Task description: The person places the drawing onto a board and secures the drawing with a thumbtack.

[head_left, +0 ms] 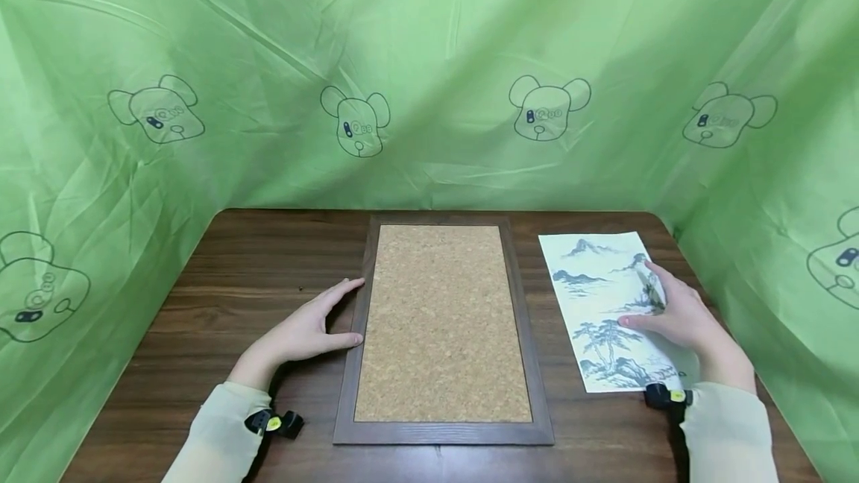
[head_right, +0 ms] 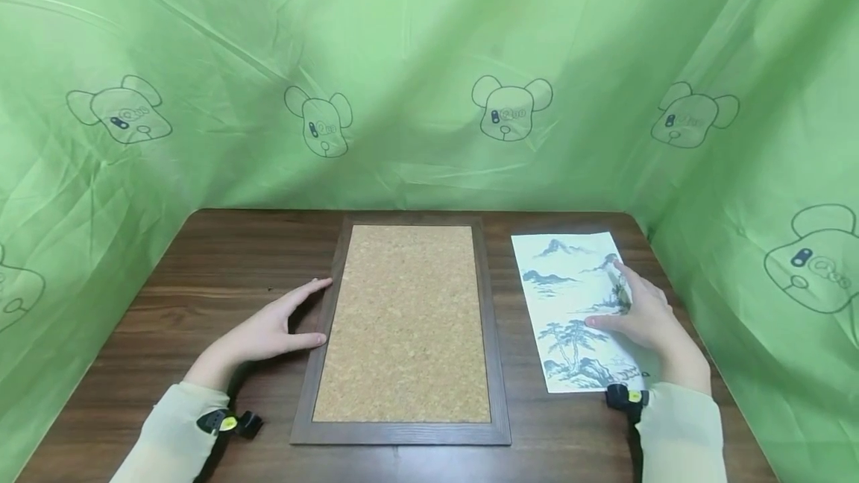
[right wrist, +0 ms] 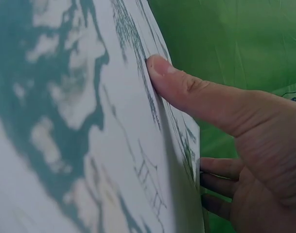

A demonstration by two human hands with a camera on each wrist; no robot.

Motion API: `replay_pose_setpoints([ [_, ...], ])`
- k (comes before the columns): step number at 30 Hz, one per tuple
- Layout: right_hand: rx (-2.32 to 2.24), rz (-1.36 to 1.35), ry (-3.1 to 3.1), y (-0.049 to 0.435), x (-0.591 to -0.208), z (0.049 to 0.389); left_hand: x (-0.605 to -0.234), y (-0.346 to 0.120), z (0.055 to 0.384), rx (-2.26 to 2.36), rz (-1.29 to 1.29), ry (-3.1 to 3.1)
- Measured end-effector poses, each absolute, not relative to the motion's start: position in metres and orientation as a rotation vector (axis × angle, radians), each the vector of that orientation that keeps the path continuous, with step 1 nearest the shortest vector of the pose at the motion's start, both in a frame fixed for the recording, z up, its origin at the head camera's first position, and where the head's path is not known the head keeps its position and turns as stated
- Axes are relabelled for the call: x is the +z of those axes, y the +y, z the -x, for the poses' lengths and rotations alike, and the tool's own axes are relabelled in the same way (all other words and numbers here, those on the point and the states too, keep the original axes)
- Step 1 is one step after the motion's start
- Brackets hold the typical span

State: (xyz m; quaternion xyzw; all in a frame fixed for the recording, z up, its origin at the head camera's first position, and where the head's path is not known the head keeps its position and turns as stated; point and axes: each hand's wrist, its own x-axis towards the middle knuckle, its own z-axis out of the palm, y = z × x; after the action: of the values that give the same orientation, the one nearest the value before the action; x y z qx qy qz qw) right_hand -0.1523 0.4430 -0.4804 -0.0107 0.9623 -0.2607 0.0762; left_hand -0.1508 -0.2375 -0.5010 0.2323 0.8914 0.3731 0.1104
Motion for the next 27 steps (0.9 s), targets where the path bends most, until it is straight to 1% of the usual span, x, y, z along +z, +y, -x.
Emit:
replay_pose_setpoints([
  [8,-0.857,-0.063,2.953,0.433,-0.475,0.151,-0.504,-0.238,0.152,1.113,-0.706,2.589],
  [13,-0.913,-0.001,2.97,0.432,-0.473,0.153,-0.504,-0.239,0.153,1.113,-0.706,2.576],
  [16,-0.868,0.061,2.998,0.433,-0.469,0.153,-0.505,-0.24,0.153,1.111,-0.704,2.571],
  [19,-0.83,0.078,2.989,0.434,-0.463,0.15,-0.505,-0.24,0.153,1.109,-0.712,2.575],
  [27,-0.878,0.013,2.98,0.437,-0.438,0.137,-0.507,-0.239,0.154,1.109,-0.728,2.583],
])
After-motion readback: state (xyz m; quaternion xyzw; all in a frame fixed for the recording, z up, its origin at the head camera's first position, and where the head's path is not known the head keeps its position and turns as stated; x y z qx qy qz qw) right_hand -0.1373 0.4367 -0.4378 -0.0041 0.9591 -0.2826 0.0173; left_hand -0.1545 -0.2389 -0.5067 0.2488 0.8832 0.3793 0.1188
